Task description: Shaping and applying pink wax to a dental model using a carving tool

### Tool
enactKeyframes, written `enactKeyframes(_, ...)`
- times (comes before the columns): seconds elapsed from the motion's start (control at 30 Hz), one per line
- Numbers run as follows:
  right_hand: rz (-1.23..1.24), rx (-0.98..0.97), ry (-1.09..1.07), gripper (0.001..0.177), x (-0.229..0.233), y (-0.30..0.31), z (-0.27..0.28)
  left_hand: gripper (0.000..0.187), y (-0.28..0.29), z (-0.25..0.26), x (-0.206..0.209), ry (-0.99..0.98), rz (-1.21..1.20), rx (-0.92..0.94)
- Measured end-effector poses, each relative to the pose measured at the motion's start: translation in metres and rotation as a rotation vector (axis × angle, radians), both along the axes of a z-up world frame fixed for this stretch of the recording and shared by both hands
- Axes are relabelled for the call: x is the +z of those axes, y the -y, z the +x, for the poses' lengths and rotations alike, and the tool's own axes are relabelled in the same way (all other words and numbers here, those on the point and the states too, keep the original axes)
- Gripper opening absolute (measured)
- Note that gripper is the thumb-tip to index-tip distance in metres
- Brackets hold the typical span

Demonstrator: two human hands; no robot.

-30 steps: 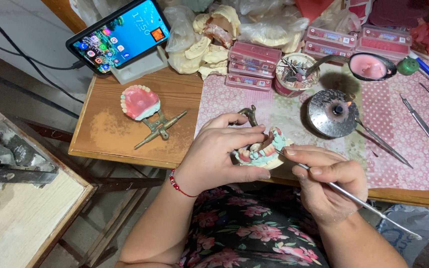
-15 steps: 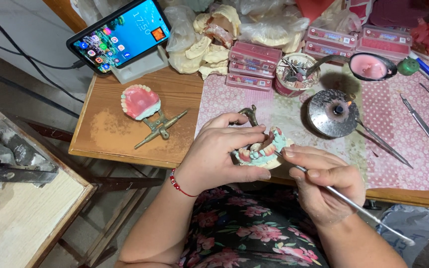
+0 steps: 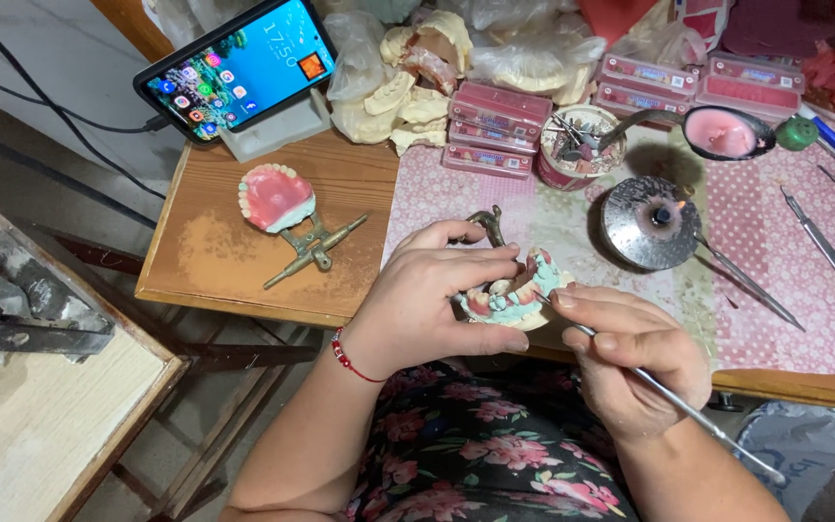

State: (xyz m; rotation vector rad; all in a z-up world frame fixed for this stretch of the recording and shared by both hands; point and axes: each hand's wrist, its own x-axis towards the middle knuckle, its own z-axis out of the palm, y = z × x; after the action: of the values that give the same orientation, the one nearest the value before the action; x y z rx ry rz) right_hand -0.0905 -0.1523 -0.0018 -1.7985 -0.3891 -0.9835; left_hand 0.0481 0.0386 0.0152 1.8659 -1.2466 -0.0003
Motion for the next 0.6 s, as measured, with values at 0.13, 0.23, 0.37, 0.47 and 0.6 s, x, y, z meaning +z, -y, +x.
enactKeyframes(0.13,-0.039,-0.006,-0.008,0.023,0.003,0.0,0.0,0.061,-0.001,0.0,-0.001,-0.014,0.001,-0.003)
enactKeyframes(0.23,-0.01,0.032,-0.026,0.022,-0.001,0.003,-0.001,0.061,-0.001,0.0,0.0,-0.023,0.01,0.004)
enactKeyframes(0.37,-0.011,0.011,0.002,0.02,-0.003,0.003,0.0,0.061,-0.001,0.001,0.001,-0.004,-0.007,-0.005)
enactKeyframes(0.47,-0.007,0.026,0.018,0.021,-0.004,0.002,0.0,0.059,-0.002,0.001,0.001,-0.006,0.002,-0.006)
enactKeyframes(0.6,-0.002,-0.004,0.005,0.021,-0.006,0.0,-0.003,0.059,-0.002,0.001,-0.001,-0.001,0.004,-0.009)
